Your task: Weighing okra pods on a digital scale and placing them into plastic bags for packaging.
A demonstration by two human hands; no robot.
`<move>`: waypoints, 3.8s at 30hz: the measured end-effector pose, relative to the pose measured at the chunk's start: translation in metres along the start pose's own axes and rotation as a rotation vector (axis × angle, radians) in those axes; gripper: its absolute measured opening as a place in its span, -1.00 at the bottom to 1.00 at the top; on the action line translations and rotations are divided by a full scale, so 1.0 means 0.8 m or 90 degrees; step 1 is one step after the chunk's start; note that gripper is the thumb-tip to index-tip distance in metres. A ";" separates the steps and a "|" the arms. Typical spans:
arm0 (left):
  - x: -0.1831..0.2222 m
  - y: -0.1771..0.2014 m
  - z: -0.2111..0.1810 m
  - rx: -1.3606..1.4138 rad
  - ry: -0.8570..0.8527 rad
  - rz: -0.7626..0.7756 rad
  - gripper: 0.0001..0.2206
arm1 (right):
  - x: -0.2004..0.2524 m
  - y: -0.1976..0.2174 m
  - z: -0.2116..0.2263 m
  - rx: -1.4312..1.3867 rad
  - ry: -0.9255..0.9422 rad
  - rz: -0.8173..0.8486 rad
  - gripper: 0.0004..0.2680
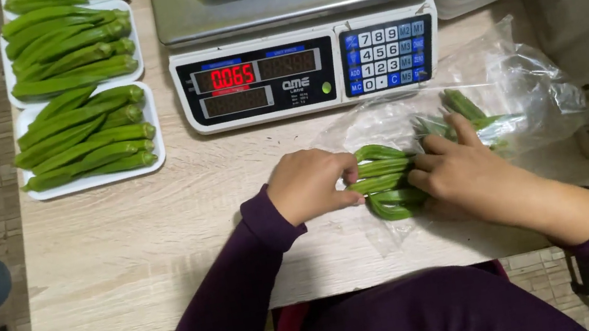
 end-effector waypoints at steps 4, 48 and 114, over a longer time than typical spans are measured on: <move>0.004 0.008 0.002 -0.024 0.030 -0.032 -0.72 | 0.015 0.035 -0.022 -0.052 0.022 -0.029 -0.75; -0.005 -0.011 0.016 -0.011 -0.018 -0.052 -0.76 | -0.350 0.320 -0.255 -0.348 -0.032 -0.179 -0.80; 0.004 0.026 0.041 0.980 -0.338 -0.157 -0.73 | -0.173 0.203 -0.227 -0.496 -0.023 -0.351 -0.81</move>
Point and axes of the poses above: each hand's wrist, its own x-axis away from the middle knuckle, its own y-axis out of the back of the hand, z = x × y, the point moved 5 cm from there along -x, towards the middle knuckle, and after that the axes turned 14 degrees about z, right-handed, at the moved point
